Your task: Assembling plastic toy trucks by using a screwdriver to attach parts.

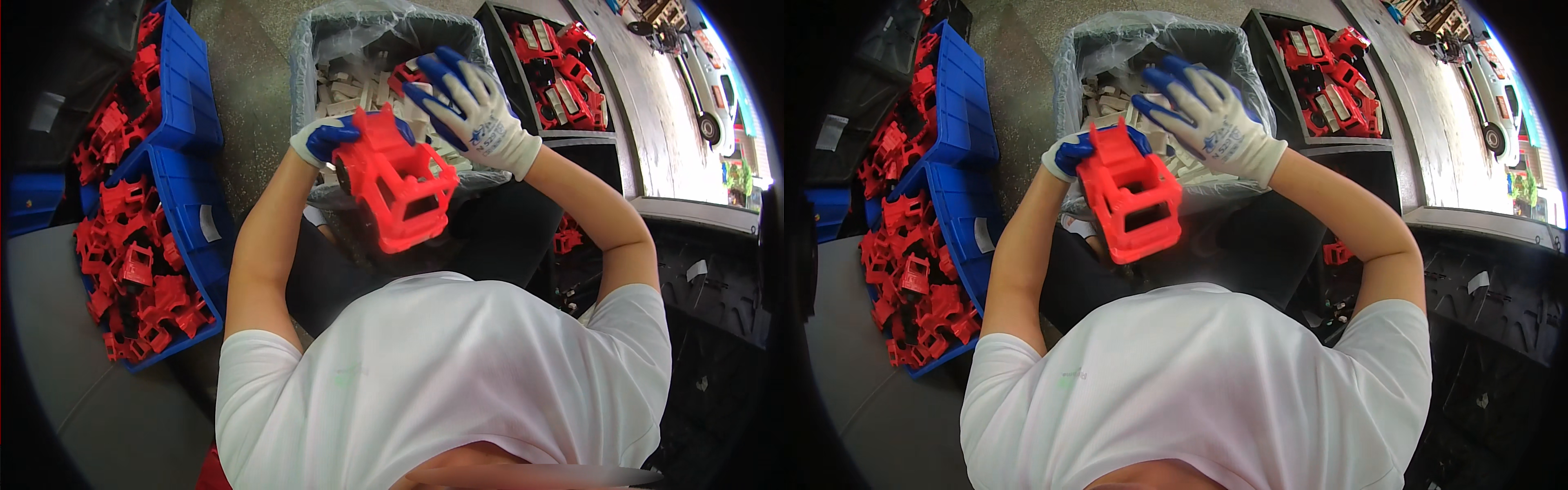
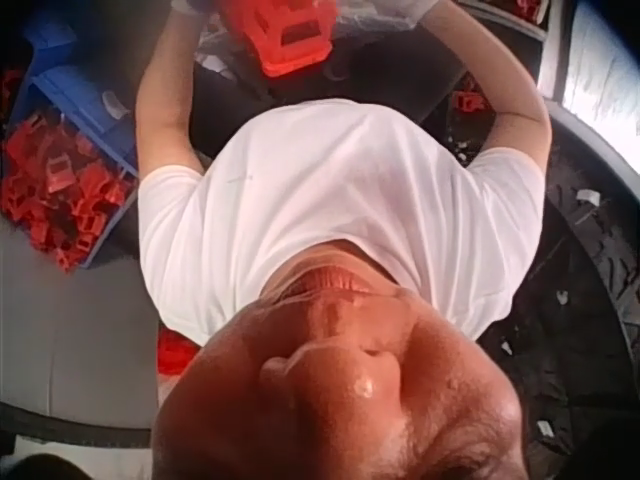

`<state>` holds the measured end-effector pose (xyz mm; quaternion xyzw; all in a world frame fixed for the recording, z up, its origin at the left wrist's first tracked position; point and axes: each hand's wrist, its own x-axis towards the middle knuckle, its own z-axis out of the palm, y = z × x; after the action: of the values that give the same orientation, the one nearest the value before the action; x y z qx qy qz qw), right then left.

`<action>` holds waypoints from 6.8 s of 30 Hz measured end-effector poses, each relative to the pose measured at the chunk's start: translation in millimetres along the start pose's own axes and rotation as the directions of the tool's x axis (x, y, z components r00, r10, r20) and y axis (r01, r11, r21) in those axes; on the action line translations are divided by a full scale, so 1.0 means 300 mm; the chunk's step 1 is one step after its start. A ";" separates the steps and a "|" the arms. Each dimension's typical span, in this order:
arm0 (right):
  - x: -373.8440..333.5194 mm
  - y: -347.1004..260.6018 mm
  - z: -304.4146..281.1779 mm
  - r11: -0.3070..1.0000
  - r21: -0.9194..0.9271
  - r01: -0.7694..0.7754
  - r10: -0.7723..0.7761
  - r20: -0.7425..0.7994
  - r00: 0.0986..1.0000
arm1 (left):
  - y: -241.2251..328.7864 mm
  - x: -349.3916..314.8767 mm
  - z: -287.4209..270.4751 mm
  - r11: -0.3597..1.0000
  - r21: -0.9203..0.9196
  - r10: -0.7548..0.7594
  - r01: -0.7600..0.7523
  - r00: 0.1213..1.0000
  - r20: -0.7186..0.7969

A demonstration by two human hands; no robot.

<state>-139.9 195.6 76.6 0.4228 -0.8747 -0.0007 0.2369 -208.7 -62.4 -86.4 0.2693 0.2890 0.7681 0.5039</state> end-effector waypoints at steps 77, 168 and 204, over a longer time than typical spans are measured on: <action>-0.179 -0.068 0.081 0.861 0.200 -0.467 0.347 0.440 0.828 | 0.028 0.155 0.250 -0.015 1.000 0.496 0.005 0.868 0.004; -0.303 0.100 0.864 0.726 -0.063 -0.685 0.353 0.889 0.293 | 0.162 -0.001 -0.062 0.816 0.566 0.534 -0.116 0.527 -0.661; -0.248 -0.071 0.122 0.492 0.260 -0.831 0.552 0.645 0.529 | -0.125 0.156 0.155 0.419 0.871 0.295 0.255 0.870 -0.396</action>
<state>-99.7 229.7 9.0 0.0511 -0.9593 0.2406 -0.1389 -168.9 1.4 -75.5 0.2955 0.7710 0.5359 0.1763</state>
